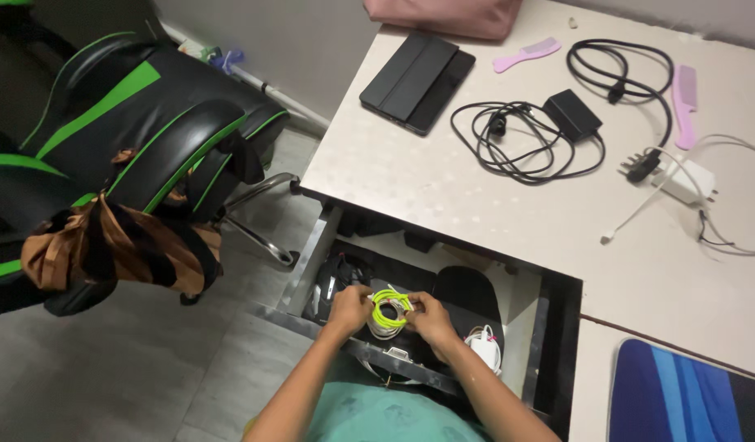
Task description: The person coils a white charging cable with a green tie and places it into a drawer. They then pick up a white power adapter, coil its cable, and place it into the same drawer.
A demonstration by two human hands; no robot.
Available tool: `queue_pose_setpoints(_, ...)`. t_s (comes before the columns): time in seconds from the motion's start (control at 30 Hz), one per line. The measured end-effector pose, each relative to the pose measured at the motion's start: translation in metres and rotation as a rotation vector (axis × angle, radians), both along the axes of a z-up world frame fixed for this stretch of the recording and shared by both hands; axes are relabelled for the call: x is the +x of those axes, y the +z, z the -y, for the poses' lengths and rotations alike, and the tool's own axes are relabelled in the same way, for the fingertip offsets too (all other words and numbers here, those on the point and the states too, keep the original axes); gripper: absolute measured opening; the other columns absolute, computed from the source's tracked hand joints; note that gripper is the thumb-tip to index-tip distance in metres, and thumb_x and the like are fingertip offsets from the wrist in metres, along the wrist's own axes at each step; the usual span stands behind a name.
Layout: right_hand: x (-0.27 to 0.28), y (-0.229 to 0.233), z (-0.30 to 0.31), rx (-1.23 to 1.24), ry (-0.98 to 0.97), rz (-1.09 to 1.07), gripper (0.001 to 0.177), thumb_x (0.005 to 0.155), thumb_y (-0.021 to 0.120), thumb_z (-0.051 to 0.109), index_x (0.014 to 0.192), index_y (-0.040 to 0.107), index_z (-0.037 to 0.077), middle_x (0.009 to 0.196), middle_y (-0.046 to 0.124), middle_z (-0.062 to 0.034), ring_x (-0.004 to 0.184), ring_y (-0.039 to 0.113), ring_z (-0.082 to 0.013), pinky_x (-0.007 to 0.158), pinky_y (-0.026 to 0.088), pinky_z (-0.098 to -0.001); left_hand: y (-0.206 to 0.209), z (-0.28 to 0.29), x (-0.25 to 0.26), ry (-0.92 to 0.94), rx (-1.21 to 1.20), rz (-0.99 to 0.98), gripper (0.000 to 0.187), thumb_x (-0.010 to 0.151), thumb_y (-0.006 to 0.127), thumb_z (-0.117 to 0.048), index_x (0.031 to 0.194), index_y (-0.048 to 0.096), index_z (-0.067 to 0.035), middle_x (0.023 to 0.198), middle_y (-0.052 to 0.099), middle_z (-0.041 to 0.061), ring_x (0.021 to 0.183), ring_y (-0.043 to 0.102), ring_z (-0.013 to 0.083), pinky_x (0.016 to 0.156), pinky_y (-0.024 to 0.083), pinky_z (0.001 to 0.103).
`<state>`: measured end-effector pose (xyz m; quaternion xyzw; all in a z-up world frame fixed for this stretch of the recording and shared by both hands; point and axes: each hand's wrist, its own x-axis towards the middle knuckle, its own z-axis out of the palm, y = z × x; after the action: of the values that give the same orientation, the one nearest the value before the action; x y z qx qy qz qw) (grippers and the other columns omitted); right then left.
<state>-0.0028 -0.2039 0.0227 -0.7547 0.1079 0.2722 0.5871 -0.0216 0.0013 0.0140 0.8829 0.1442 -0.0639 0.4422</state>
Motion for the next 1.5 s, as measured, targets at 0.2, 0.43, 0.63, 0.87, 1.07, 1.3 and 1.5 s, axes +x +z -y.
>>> queue_pose_setpoints(0.2, -0.002, 0.011, -0.009, -0.133, 0.103, 0.016, 0.039, 0.088, 0.068, 0.002, 0.126, 0.067, 0.009, 0.105, 0.067, -0.0060, 0.088, 0.070, -0.0146, 0.073, 0.064, -0.0291, -0.011, -0.002, 0.005, -0.077, 0.132, -0.159, 0.031, 0.080, 0.066, -0.010, 0.108, 0.077, -0.013, 0.109, 0.071, 0.022, 0.109, 0.067, 0.0385, 0.100, 0.051, 0.045)
queue_pose_setpoints(0.43, 0.005, 0.007, -0.007, -0.185, 0.155, 0.048, 0.041, 0.088, 0.068, 0.008, 0.128, 0.065, 0.013, 0.101, 0.069, -0.0067, 0.084, 0.071, -0.0159, 0.070, 0.063, -0.0319, -0.017, 0.003, 0.010, -0.108, 0.192, -0.229, 0.025, 0.083, 0.065, -0.010, 0.105, 0.078, -0.011, 0.112, 0.069, 0.024, 0.114, 0.064, 0.0400, 0.102, 0.050, 0.046)
queue_pose_setpoints(0.63, 0.010, -0.012, -0.001, -0.402, 0.299, 0.338, 0.042, 0.085, 0.065, 0.007, 0.127, 0.070, 0.016, 0.100, 0.073, -0.0148, 0.091, 0.071, -0.0253, 0.086, 0.055, -0.0384, -0.026, 0.001, 0.011, -0.113, 0.212, -0.289, 0.026, 0.085, 0.067, -0.011, 0.109, 0.076, -0.011, 0.115, 0.069, 0.024, 0.116, 0.064, 0.0401, 0.102, 0.050, 0.047)
queue_pose_setpoints(0.87, -0.012, 0.013, 0.012, -0.469, 0.364, 0.612, 0.045, 0.085, 0.061, 0.002, 0.128, 0.069, 0.016, 0.108, 0.062, -0.0158, 0.102, 0.064, -0.0332, 0.091, 0.053, -0.0425, 0.018, 0.014, -0.005, -0.208, 0.423, -0.124, 0.023, 0.091, 0.062, -0.008, 0.112, 0.071, -0.009, 0.119, 0.069, 0.020, 0.112, 0.066, 0.0400, 0.094, 0.054, 0.049)
queue_pose_setpoints(1.07, -0.030, 0.081, -0.001, -0.763, 0.870, 0.404, 0.072, 0.084, 0.059, 0.003, 0.150, 0.049, 0.031, 0.125, 0.049, -0.0100, 0.121, 0.047, -0.0293, 0.097, 0.045, -0.0496, 0.051, 0.032, -0.008, -0.631, 0.760, 0.030, 0.038, 0.090, 0.062, -0.015, 0.128, 0.065, -0.014, 0.143, 0.055, 0.007, 0.132, 0.048, 0.0328, 0.097, 0.046, 0.050)
queue_pose_setpoints(1.3, -0.024, 0.057, 0.017, -0.651, 0.692, 0.499, 0.064, 0.081, 0.058, 0.000, 0.139, 0.060, 0.027, 0.122, 0.054, -0.0137, 0.115, 0.052, -0.0335, 0.097, 0.047, -0.0484, 0.045, 0.034, -0.005, -0.737, 0.789, -0.128, 0.044, 0.091, 0.062, -0.016, 0.135, 0.060, -0.016, 0.153, 0.044, 0.006, 0.140, 0.038, 0.0342, 0.104, 0.039, 0.057)
queue_pose_setpoints(1.5, 0.009, 0.040, 0.090, -0.738, 0.515, 0.564, 0.019, 0.079, 0.073, 0.010, 0.096, 0.080, 0.015, 0.100, 0.069, -0.0099, 0.102, 0.063, -0.0293, 0.092, 0.050, -0.0452, 0.070, 0.026, -0.014, -0.496, 0.501, 0.276, 0.042, 0.073, 0.069, -0.009, 0.115, 0.073, -0.014, 0.132, 0.063, 0.007, 0.129, 0.051, 0.0290, 0.094, 0.045, 0.048)
